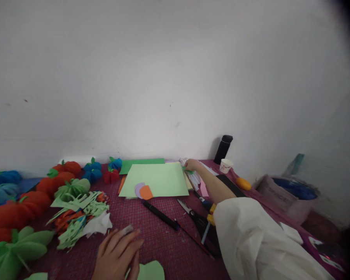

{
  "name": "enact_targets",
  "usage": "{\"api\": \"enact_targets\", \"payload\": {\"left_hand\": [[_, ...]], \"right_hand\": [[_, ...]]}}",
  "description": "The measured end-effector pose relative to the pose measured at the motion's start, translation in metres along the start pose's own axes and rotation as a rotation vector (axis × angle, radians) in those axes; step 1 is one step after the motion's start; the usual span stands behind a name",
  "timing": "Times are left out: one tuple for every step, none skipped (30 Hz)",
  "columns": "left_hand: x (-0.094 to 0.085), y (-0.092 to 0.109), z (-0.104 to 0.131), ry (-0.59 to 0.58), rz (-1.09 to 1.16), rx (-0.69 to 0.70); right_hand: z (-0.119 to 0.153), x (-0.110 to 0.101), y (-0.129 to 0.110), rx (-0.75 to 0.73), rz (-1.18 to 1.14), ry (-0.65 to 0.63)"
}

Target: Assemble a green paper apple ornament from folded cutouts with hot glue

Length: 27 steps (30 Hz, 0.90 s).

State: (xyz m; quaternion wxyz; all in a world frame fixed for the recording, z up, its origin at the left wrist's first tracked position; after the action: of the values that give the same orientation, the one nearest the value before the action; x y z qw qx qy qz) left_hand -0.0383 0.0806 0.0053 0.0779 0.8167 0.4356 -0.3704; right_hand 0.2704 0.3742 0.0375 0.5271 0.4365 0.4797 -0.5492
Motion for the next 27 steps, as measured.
{"api": "enact_targets", "payload": {"left_hand": [[-0.001,0.000,-0.001,0.005,-0.007,0.014],[-0.001,0.000,-0.002,0.010,-0.013,0.024],[-0.002,0.000,-0.003,0.015,-0.017,0.029],[-0.002,0.000,-0.003,0.017,-0.019,0.029],[-0.002,0.000,-0.004,0.019,-0.019,0.030],[-0.002,0.000,-0.004,0.021,-0.019,0.031],[-0.002,0.000,-0.004,0.026,-0.020,0.031],[-0.001,0.000,-0.003,0.028,-0.020,0.032],[-0.001,0.000,-0.003,0.033,-0.021,0.036],[0.000,0.000,-0.002,0.037,-0.022,0.041],[0.001,0.000,-0.001,0.041,-0.025,0.046],[0.002,0.000,0.000,0.043,-0.028,0.049],[0.003,-0.001,0.001,0.040,-0.031,0.053],[0.004,-0.001,0.002,0.036,-0.034,0.057],[0.006,-0.001,0.003,0.032,-0.036,0.061],[0.008,-0.002,0.005,0.030,-0.036,0.065],[0.010,-0.003,0.007,0.032,-0.034,0.070],[0.013,-0.004,0.009,0.033,-0.032,0.075],[0.016,-0.006,0.012,0.038,-0.031,0.077],[0.019,-0.007,0.014,0.038,-0.031,0.076],[0.022,-0.009,0.017,0.037,-0.030,0.074],[0.025,-0.010,0.020,0.037,-0.030,0.075],[0.027,-0.011,0.022,0.036,-0.031,0.075],[0.029,-0.011,0.024,0.038,-0.032,0.077],[0.030,-0.012,0.025,0.040,-0.033,0.079],[0.032,-0.012,0.026,0.042,-0.035,0.080],[0.033,-0.012,0.027,0.046,-0.037,0.078]], "right_hand": [[0.000,-0.001,0.002,0.008,-0.009,0.000],[0.000,-0.003,0.006,0.018,-0.020,0.004],[0.001,-0.005,0.009,0.028,-0.032,0.010],[0.002,-0.008,0.014,0.038,-0.045,0.018],[0.003,-0.011,0.019,0.047,-0.059,0.026],[0.004,-0.013,0.024,0.055,-0.074,0.032],[0.006,-0.016,0.030,0.061,-0.089,0.035],[0.007,-0.018,0.035,0.064,-0.106,0.035],[0.008,-0.020,0.040,0.065,-0.121,0.032],[0.009,-0.021,0.044,0.064,-0.135,0.026],[0.009,-0.021,0.047,0.061,-0.147,0.018],[0.010,-0.020,0.049,0.057,-0.156,0.009],[0.009,-0.018,0.051,0.052,-0.163,-0.002],[0.008,-0.016,0.052,0.045,-0.167,-0.014],[0.007,-0.014,0.052,0.037,-0.169,-0.023],[0.005,-0.012,0.052,0.028,-0.168,-0.030],[0.003,-0.010,0.052,0.019,-0.163,-0.031],[0.001,-0.009,0.052,0.012,-0.154,-0.026],[-0.002,-0.008,0.053,0.008,-0.139,-0.016],[-0.004,-0.008,0.054,0.006,-0.118,0.000],[-0.007,-0.008,0.056,0.007,-0.093,0.017],[-0.009,-0.008,0.057,0.009,-0.066,0.034],[-0.011,-0.007,0.059,0.008,-0.038,0.047],[-0.013,-0.006,0.060,0.006,-0.012,0.057],[-0.014,-0.004,0.061,0.001,0.013,0.063],[-0.015,-0.002,0.061,-0.004,0.036,0.066],[-0.016,0.000,0.061,-0.009,0.057,0.067]]}}
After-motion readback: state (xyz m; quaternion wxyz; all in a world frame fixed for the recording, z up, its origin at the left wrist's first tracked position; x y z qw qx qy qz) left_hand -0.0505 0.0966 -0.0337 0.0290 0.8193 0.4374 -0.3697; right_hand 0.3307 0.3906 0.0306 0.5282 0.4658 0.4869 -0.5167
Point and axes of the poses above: each hand's wrist, its own z-axis away from the middle knuckle, its own x-axis out of the palm, y = z × x, the point moved 3 cm from there along -z, towards the middle knuckle, and after that the axes turned 2 degrees about x, right-handed, at the moved point
